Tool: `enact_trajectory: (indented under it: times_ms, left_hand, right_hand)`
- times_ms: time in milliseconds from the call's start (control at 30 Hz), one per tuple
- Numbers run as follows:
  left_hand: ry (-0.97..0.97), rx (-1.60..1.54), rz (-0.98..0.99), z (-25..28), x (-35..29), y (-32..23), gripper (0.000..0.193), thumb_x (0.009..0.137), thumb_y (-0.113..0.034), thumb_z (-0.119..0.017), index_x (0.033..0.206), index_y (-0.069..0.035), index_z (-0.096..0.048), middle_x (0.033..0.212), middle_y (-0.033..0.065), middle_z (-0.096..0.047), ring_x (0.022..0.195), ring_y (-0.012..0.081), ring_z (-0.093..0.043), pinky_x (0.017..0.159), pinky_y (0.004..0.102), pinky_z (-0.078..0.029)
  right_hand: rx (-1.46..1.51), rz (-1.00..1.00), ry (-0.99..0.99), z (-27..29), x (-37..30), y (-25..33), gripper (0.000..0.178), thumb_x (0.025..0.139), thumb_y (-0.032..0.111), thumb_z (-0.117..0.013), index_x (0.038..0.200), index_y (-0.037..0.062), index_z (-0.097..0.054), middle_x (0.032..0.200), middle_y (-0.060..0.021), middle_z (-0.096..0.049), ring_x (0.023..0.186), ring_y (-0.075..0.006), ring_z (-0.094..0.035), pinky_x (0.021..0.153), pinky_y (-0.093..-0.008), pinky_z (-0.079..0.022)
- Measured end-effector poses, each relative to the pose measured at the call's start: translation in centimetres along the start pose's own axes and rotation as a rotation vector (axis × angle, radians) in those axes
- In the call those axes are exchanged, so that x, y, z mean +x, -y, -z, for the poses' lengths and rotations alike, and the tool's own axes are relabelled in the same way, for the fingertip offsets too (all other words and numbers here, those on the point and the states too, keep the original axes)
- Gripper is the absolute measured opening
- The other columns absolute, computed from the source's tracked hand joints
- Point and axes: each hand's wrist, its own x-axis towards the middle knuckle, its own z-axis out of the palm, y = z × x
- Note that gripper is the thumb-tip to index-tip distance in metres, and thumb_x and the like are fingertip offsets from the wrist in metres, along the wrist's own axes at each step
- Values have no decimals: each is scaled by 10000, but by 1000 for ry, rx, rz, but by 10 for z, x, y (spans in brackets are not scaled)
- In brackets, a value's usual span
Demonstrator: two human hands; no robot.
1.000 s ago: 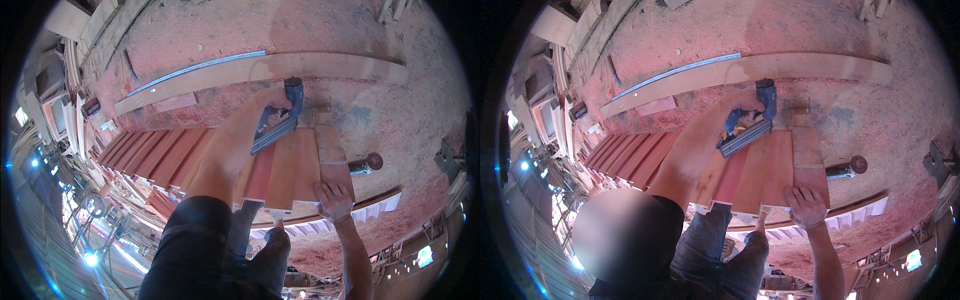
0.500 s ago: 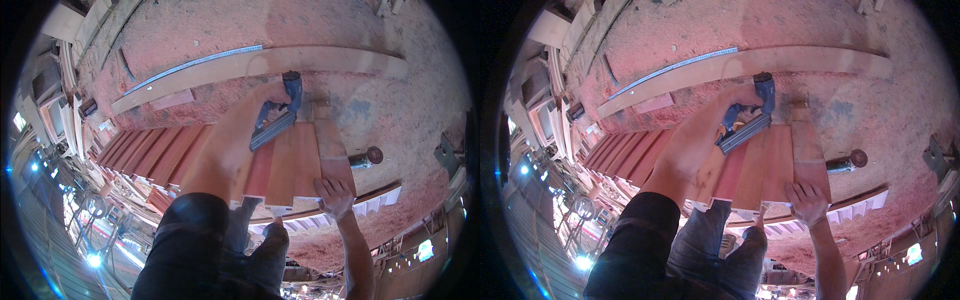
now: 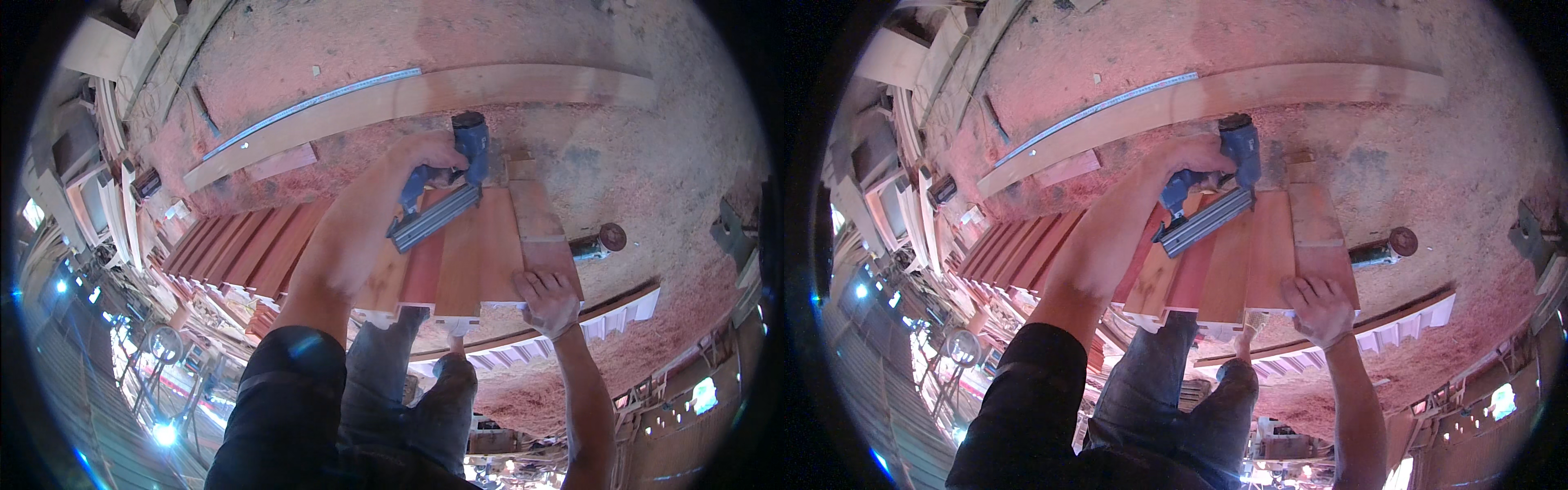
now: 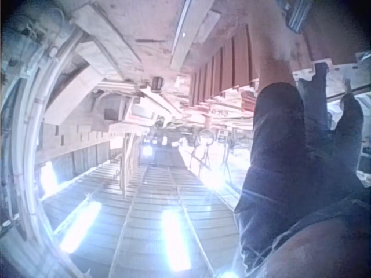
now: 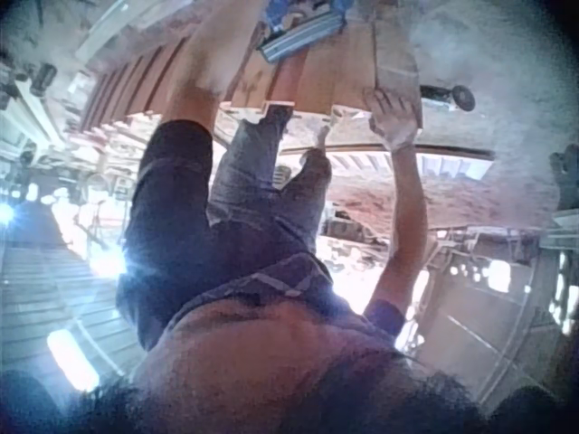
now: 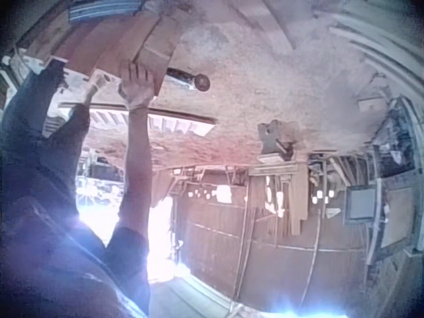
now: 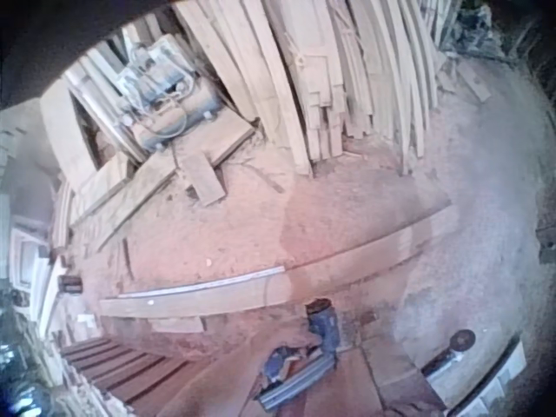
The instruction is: The person assembles a wooden structure by placing and aligning wooden slats, using a hammer to secure them, and a nail gun to fasten the pieces together.
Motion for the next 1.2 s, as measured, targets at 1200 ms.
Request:
enact_trajectory:
  times_ms: [1200]
  left_hand:
    - [22,-30,50,0,-50,-25,441,821,-471,-752,903,-43,-821,786,82,-764,690,185,-721,620,355,-562]
  right_hand:
    - [-6,-35,-14,-14,-6,-3,600,724,266,-736,1302,110,-696,1180,-74,-736,1155,-252,-657,974,-437,-497]
